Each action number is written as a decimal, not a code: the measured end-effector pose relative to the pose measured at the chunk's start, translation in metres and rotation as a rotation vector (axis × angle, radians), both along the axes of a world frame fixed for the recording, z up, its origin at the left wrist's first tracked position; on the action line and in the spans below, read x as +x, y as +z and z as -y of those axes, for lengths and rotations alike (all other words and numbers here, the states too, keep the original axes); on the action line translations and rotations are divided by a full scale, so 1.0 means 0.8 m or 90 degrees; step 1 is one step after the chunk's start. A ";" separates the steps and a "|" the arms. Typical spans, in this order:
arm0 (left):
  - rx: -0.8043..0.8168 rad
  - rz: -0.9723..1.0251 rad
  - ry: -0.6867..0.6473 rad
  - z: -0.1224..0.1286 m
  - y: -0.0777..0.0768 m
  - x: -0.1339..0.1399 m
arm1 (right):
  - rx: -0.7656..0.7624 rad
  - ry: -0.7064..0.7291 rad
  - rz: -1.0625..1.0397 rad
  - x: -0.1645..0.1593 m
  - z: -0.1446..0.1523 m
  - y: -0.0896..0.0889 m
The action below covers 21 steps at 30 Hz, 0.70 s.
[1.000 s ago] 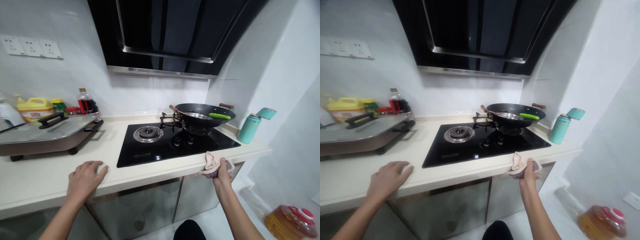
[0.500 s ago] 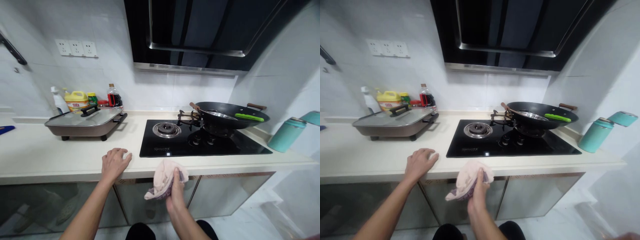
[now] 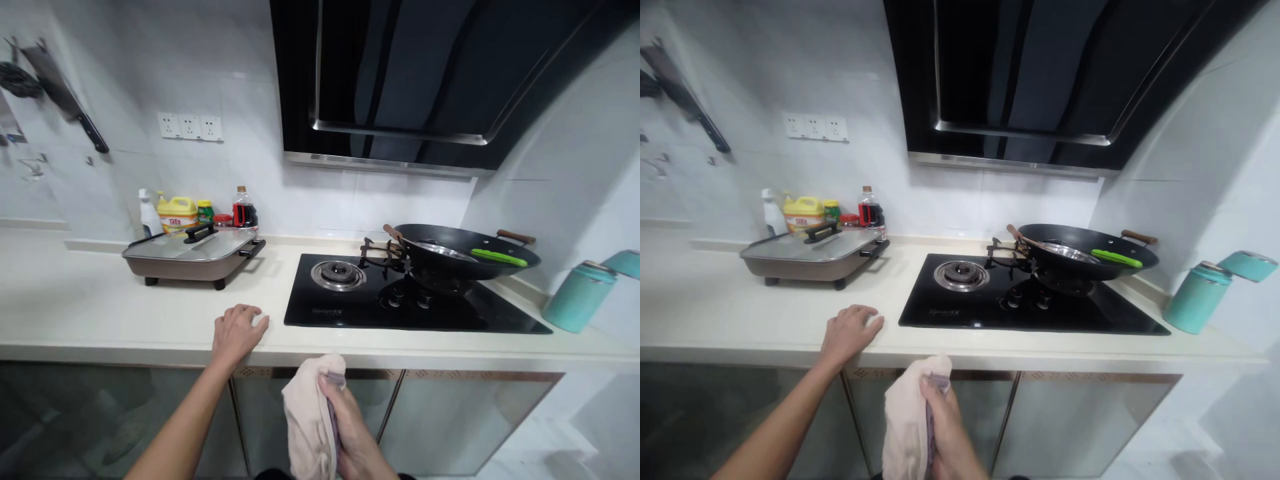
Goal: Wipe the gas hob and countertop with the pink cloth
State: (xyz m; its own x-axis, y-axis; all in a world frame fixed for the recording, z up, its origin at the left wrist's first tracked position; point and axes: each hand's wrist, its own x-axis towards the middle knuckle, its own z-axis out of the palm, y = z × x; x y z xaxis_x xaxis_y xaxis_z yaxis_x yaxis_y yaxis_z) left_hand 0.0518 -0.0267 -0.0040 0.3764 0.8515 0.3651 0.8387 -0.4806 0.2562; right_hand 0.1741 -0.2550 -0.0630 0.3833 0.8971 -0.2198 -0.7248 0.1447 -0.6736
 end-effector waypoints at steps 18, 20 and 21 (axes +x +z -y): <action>0.026 0.011 -0.004 0.001 -0.006 -0.001 | -0.127 -0.279 1.177 0.198 -0.036 0.046; 0.024 0.005 -0.006 0.002 -0.006 -0.002 | -0.135 -0.169 1.295 0.170 -0.040 0.047; 0.023 0.004 -0.007 0.003 -0.006 -0.002 | -0.142 -0.128 1.339 0.162 -0.043 0.049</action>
State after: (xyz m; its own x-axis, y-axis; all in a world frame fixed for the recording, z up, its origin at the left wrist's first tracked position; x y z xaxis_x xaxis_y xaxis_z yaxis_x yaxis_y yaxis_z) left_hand 0.0501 -0.0290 -0.0085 0.3837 0.8334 0.3978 0.8318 -0.4990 0.2432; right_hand 0.3039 -0.2203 -0.0242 0.2006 0.8486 0.4895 0.9606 -0.0722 -0.2686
